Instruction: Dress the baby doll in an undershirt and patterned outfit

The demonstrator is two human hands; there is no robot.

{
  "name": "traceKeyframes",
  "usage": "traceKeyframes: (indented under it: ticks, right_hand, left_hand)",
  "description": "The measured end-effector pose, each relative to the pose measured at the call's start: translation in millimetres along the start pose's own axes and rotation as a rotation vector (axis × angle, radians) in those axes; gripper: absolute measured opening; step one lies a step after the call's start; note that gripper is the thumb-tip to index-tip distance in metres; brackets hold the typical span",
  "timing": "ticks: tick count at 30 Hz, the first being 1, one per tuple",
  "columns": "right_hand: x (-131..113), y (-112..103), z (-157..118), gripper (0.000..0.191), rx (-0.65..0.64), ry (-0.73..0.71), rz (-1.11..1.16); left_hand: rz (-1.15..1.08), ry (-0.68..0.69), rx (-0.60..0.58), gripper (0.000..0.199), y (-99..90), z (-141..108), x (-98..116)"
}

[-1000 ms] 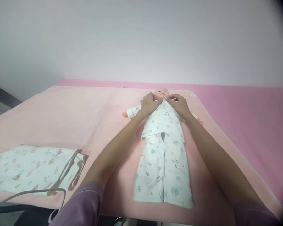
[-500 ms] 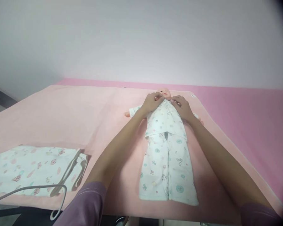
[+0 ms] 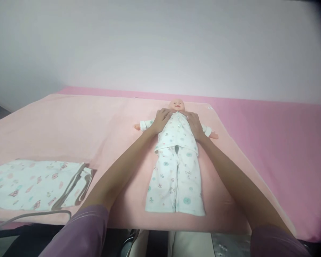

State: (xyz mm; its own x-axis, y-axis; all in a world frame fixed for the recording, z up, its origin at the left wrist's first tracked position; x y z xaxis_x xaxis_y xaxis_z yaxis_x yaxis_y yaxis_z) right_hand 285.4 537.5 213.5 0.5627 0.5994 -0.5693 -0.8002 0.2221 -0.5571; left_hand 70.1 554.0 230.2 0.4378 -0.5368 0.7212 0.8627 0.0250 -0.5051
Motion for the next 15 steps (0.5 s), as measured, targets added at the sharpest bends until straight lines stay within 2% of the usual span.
traceKeyframes:
  ticks: [4, 6, 8, 12, 15]
  right_hand:
    - [3, -16, -44, 0.069, -0.064, -0.049, -0.166]
    - [13, -33, -71, 0.07, -0.086, -0.055, -0.316]
    - [29, -57, -96, 0.073, -0.059, -0.002, -0.438]
    - [62, -100, -124, 0.078, 0.047, 0.135, -0.494]
    - [73, -112, -128, 0.078, 0.076, 0.166, -0.479]
  left_hand:
    - [0.249, 0.105, -0.045, 0.066, -15.0, -58, 6]
    - [0.421, 0.077, -0.028, 0.068, -30.7, -85, -1]
    - [0.549, -0.007, 0.026, 0.072, -50.4, -104, -11]
    - [0.574, -0.188, 0.19, 0.08, -85.3, -118, -32]
    - [0.44, -0.307, 0.305, 0.072, -101.1, -118, -48]
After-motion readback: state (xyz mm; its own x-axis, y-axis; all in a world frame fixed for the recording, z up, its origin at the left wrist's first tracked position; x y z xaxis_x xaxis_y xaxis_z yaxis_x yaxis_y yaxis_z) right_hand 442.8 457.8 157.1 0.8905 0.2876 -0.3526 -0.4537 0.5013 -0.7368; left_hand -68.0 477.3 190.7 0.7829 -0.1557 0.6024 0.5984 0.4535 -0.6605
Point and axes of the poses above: each hand's wrist, its own z-axis towards the middle knuckle, its own y-axis out of the palm, x = y × z, the point moved 6 cm from there along z, towards the middle knuckle, and after that the axes turned 4 degrees about x, right-handed, at the moved point
